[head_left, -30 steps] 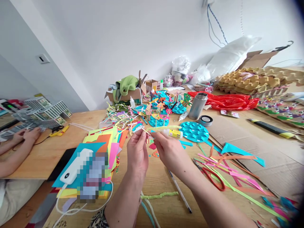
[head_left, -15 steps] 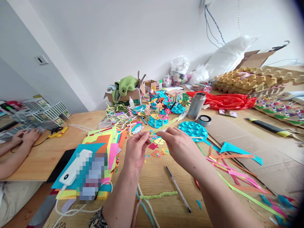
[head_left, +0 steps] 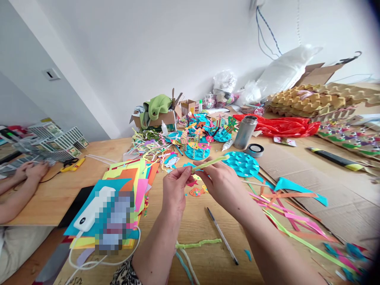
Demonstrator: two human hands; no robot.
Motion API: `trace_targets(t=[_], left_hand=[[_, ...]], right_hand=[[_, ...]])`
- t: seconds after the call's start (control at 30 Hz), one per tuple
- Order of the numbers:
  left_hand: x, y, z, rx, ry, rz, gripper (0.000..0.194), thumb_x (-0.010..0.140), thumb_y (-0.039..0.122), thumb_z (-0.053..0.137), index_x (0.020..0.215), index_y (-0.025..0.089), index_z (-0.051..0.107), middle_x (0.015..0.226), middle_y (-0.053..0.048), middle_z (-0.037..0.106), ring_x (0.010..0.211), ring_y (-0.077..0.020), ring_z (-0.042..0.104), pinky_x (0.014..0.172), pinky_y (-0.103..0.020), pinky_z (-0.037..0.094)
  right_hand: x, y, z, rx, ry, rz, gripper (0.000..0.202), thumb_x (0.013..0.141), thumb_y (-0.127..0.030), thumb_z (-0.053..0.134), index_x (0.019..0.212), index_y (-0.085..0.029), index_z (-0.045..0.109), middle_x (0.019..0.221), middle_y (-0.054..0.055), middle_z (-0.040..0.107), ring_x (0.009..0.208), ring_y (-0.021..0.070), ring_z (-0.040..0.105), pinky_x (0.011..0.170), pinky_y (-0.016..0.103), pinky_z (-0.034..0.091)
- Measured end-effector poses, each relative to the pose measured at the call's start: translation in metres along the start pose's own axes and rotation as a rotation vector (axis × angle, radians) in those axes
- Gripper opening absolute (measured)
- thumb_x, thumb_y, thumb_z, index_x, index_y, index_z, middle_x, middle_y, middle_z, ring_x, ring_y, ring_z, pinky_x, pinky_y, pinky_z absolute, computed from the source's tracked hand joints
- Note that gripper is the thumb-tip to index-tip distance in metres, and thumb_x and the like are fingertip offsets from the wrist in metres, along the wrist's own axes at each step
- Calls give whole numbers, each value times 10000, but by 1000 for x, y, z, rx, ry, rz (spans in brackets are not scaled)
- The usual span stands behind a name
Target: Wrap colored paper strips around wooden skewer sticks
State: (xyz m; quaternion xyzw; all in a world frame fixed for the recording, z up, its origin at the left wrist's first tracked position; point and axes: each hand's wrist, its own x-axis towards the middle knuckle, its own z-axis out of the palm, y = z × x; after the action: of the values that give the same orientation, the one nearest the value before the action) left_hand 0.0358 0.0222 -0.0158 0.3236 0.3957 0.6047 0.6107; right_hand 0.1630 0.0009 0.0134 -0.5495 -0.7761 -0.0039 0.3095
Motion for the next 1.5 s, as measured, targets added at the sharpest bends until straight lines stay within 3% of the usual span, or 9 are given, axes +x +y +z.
trace_targets(t=[0.2,0.4,0.7,1.13,1.5], left_hand=[[0,-1,-1,76,5,28,236,546,291,811,684,121,721,581,-12,667,476,-90,553,504,-225,451],[1,-2,-3,138,-23,36,241,570,292,802,716,119,721,584,-14,664,479,-89,559,511,-220,448],[2,6,-6,165,-168,-40,249,567,303,817,733,139,731,596,-16,676,530,-111,603,559,-231,487],[1,11,-16,648,-240,179,119,725,271,682,728,156,710,627,-37,680,564,-141,598,550,-233,460],[-6,16,-14,894,-180,346,77,734,185,633,679,197,687,574,-13,644,513,-137,539,521,-225,355]], right_hand=[[3,2,1,163,-10,38,200,893,-132,495,784,-166,659,775,46,628,644,134,574,582,225,373],[5,8,1,248,-18,26,188,867,-171,547,691,-155,610,661,13,568,597,122,514,556,223,344],[3,13,-3,341,-35,41,179,849,-123,524,696,-157,610,671,4,561,580,106,481,545,217,338],[3,13,2,333,-99,44,173,851,-160,553,707,-160,647,676,17,622,593,119,544,561,216,357],[4,5,18,274,94,-30,260,867,-147,526,608,-169,517,611,6,553,565,121,508,542,221,316]])
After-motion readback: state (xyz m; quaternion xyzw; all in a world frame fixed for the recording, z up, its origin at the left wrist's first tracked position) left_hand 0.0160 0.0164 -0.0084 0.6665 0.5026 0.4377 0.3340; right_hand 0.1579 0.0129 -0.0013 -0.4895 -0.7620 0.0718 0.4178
